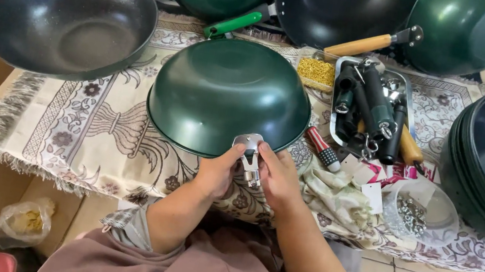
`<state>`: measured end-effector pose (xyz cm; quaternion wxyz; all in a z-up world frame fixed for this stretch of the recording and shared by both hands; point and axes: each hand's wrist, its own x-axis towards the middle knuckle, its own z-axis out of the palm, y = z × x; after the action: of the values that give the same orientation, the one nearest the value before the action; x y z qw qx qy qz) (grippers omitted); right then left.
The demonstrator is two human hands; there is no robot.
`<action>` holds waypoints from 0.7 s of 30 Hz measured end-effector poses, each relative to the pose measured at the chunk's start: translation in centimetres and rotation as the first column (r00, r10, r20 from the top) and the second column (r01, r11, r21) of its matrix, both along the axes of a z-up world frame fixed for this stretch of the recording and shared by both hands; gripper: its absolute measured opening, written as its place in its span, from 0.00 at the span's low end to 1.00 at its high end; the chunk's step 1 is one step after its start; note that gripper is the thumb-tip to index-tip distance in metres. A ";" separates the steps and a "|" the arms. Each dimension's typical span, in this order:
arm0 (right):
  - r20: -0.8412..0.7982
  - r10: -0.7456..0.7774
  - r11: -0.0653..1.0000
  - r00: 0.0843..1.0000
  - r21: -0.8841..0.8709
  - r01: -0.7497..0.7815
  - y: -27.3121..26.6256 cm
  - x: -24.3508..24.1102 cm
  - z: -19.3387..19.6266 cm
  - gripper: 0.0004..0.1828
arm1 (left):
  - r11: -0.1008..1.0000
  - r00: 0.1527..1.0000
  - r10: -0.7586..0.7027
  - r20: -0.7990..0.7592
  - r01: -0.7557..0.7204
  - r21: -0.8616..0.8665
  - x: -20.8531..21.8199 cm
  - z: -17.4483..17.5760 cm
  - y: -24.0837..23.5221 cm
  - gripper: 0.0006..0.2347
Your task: Attaching a metal handle bracket to a wok using screws and a screwdriver
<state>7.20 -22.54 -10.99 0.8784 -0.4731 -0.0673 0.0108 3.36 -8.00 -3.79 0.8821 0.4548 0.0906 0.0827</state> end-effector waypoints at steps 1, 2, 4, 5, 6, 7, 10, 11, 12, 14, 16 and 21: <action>0.011 -0.003 1.000 1.000 -0.001 0.003 -0.5 -0.5 2.3 0.06 | 1.000 1.000 -0.003 0.011 0.003 -0.001 0.5 -0.5 -0.1 0.29; 0.061 -0.003 0.982 0.998 -0.189 0.015 -0.8 -1.1 4.6 0.14 | 0.999 1.000 -0.011 -0.009 0.011 -0.043 1.0 -1.0 -0.1 0.29; 0.111 0.024 0.924 0.994 -0.381 0.020 -2.6 -1.1 7.0 0.22 | 0.995 1.000 -0.003 -0.028 0.000 -0.096 2.0 -3.5 0.0 0.29; 0.392 -0.053 0.692 0.918 -0.649 0.317 -4.0 -0.7 7.1 0.13 | 0.994 0.999 -0.003 -0.039 -0.001 -0.110 2.4 -5.5 0.0 0.29; 0.649 0.000 0.344 0.761 -0.714 0.609 -5.4 -0.2 7.3 0.13 | 0.992 0.999 -0.003 -0.050 -0.003 -0.125 2.8 -7.6 0.1 0.30; 0.644 0.008 0.344 0.765 -0.720 0.603 -6.6 0.4 6.8 0.13 | 0.991 0.998 0.002 -0.056 -0.009 -0.130 3.9 -10.8 0.2 0.30; 0.856 0.107 0.004 0.506 -0.509 0.861 -9.6 1.4 5.9 0.11 | 0.986 0.994 -0.003 -0.106 -0.015 -0.166 4.6 -16.2 0.1 0.29; 0.857 0.108 -0.054 0.505 -0.502 0.863 -9.8 1.5 5.8 0.11 | 0.989 0.993 -0.010 -0.121 -0.008 -0.148 3.6 -15.0 0.2 0.26; 0.858 0.109 -0.113 0.503 -0.492 0.863 -10.0 1.6 5.8 0.10 | 0.991 0.991 -0.016 -0.136 -0.001 -0.130 2.6 -13.8 0.4 0.24; 0.853 0.132 -0.142 0.505 -0.488 0.861 -9.7 1.5 5.5 0.08 | 0.993 0.994 -0.029 -0.105 0.017 -0.117 3.1 -11.6 0.8 0.25; 0.840 0.154 -0.176 0.520 -0.495 0.851 -9.7 1.3 4.8 0.07 | 0.994 0.995 -0.046 -0.088 0.036 -0.104 2.5 -9.9 1.2 0.27; 0.830 0.072 -0.255 0.554 -0.521 0.814 -10.5 2.0 3.3 0.14 | 0.990 0.999 -0.015 -0.046 0.008 -0.143 2.5 -5.2 2.4 0.25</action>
<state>9.16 -33.08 -7.66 0.1082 -0.8975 -0.1348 -0.4057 5.82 -5.64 -9.03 0.9106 0.3926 0.1144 0.0603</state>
